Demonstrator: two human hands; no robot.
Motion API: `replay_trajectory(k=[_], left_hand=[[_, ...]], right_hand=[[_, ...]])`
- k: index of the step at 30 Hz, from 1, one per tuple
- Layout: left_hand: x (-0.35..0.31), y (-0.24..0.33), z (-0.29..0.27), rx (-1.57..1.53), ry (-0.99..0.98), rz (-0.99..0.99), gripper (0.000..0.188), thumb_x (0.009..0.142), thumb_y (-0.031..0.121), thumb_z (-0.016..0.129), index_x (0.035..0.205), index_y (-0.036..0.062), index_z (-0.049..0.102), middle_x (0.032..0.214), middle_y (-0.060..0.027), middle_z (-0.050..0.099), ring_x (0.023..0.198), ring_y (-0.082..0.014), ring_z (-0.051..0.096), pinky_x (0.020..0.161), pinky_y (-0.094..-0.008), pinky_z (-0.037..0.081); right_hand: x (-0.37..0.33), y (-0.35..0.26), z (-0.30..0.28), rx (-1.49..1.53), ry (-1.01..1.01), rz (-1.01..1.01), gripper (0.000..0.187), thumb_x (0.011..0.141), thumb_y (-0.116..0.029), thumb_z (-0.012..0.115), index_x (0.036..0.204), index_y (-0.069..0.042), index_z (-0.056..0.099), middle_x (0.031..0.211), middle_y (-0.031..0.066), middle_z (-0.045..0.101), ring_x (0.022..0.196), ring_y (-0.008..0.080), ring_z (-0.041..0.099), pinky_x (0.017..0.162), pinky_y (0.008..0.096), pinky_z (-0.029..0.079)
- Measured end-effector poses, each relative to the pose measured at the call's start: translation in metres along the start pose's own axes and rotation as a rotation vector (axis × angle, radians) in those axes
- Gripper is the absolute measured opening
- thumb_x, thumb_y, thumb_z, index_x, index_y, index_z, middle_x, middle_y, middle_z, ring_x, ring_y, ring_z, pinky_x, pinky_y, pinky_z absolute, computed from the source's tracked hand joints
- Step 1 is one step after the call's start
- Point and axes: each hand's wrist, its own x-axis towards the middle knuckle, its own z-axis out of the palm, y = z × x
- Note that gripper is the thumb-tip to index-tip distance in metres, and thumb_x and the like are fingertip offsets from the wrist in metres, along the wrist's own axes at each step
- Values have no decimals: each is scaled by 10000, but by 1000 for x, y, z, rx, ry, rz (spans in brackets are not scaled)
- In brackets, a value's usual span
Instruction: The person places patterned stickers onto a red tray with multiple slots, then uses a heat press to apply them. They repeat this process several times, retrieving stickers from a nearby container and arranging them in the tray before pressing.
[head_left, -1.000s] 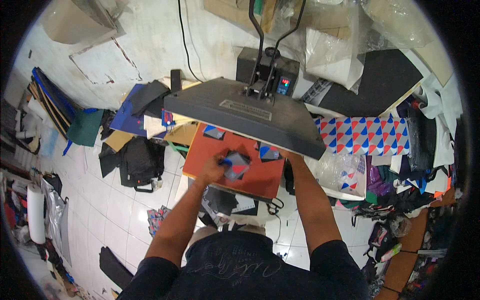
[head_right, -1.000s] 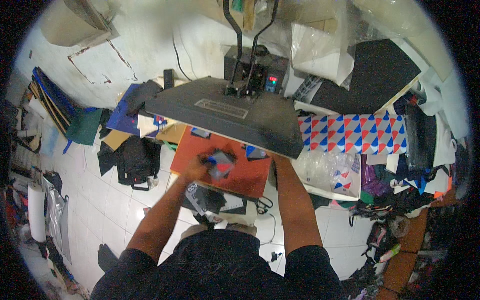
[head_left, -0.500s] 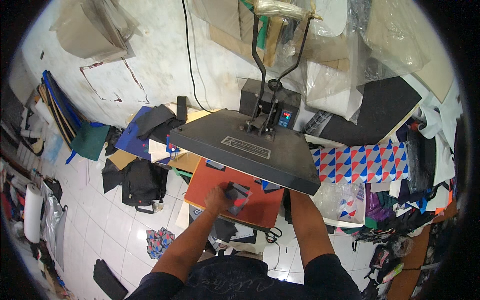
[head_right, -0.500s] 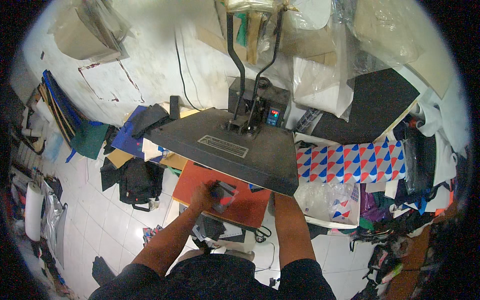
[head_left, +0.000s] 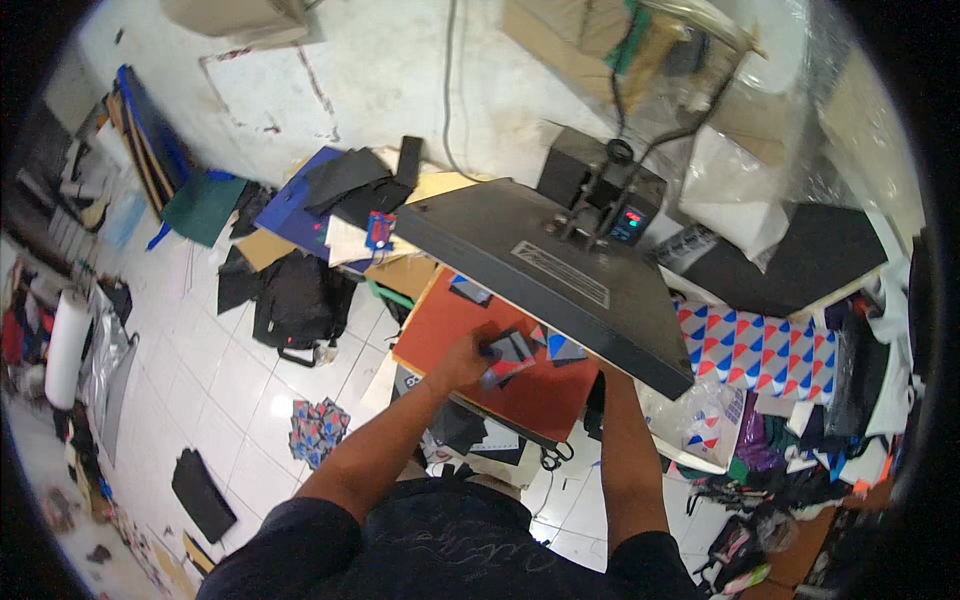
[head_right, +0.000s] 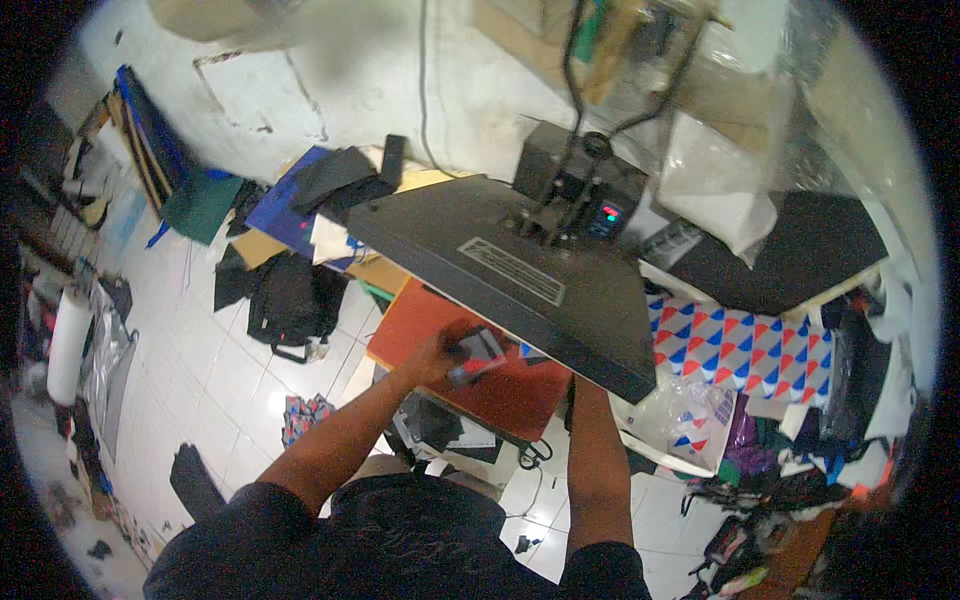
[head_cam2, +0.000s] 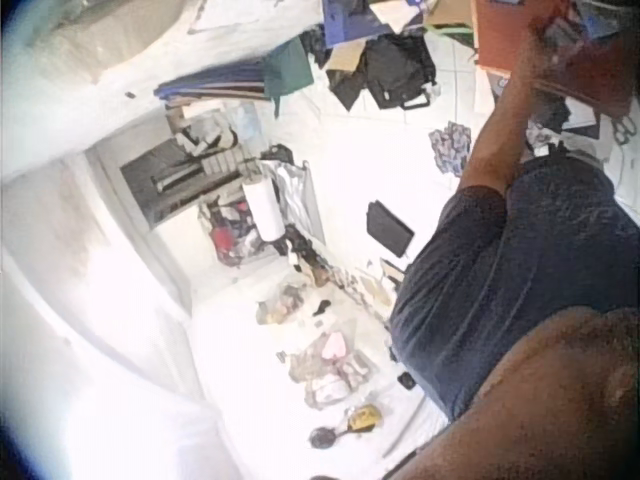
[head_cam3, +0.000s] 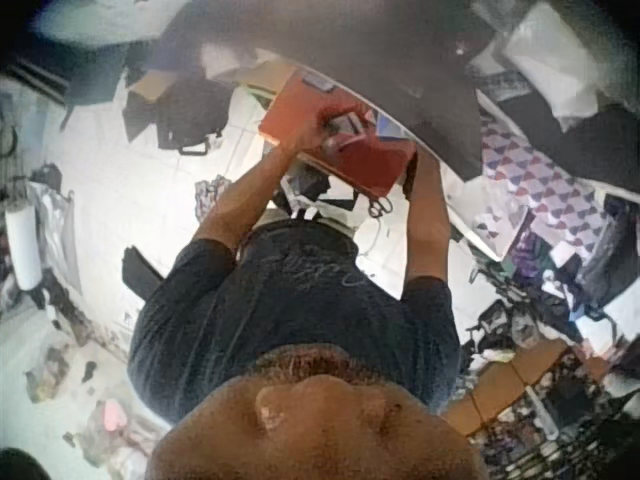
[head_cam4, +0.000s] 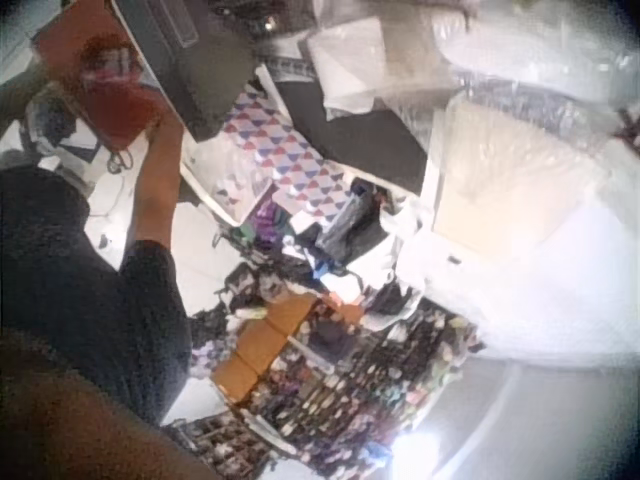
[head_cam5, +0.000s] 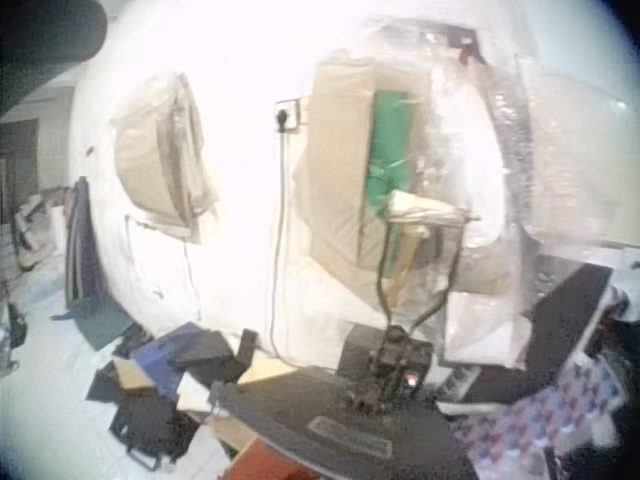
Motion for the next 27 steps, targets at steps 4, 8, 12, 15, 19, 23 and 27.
replay_trajectory(k=[4, 8, 12, 15, 19, 23, 27], left_hand=[[49, 56, -38, 220, -221, -173, 470, 740, 131, 698, 1195, 79, 592, 1140, -181, 627, 1070, -336, 591, 905, -376, 459], [85, 11, -65, 403, -24, -143, 401, 739, 174, 695, 1119, 66, 628, 1121, -186, 631, 1061, -329, 597, 884, -390, 467], [111, -10, -56, 642, 120, -326, 466, 721, 222, 714, 1137, 60, 583, 1084, -162, 657, 1003, -328, 638, 867, -467, 461], [120, 24, -44, 687, 25, -624, 437, 743, 222, 692, 1139, 77, 578, 1159, -143, 628, 1061, -331, 615, 924, -555, 404], [120, 35, -49, 704, 12, -690, 451, 744, 189, 683, 1153, 46, 558, 1154, -168, 603, 1069, -331, 607, 884, -487, 469], [120, 48, -49, 670, 44, -709, 506, 742, 162, 683, 1193, 18, 502, 1183, -186, 532, 1089, -341, 586, 868, -444, 508], [121, 51, -43, 694, 84, -743, 605, 736, 155, 693, 1256, 15, 416, 1232, -181, 439, 1127, -339, 546, 876, -435, 513]], right_hand=[[0, 12, 7, 41, 21, 129, 493, 736, -130, 762, 1182, -43, 569, 1121, 87, 619, 1029, 247, 581, 844, 397, 473], [27, -27, 32, 164, 63, 229, 489, 738, -131, 761, 1180, -43, 571, 1119, 85, 619, 1029, 246, 581, 846, 398, 472], [47, -46, 53, 283, 126, 358, 484, 740, -131, 761, 1177, -43, 573, 1117, 84, 620, 1030, 246, 580, 849, 398, 471], [50, -30, 60, 330, 179, 460, 481, 742, -132, 761, 1176, -43, 574, 1116, 82, 620, 1030, 245, 580, 851, 398, 471], [60, -42, 70, 401, 209, 494, 476, 744, -133, 761, 1173, -43, 576, 1114, 81, 621, 1030, 244, 580, 853, 398, 470], [63, -43, 76, 464, 237, 523, 472, 746, -134, 760, 1171, -43, 578, 1113, 79, 621, 1030, 244, 579, 855, 398, 469], [63, -41, 77, 518, 268, 536, 467, 748, -135, 760, 1169, -43, 580, 1111, 77, 622, 1031, 243, 579, 858, 398, 469]])
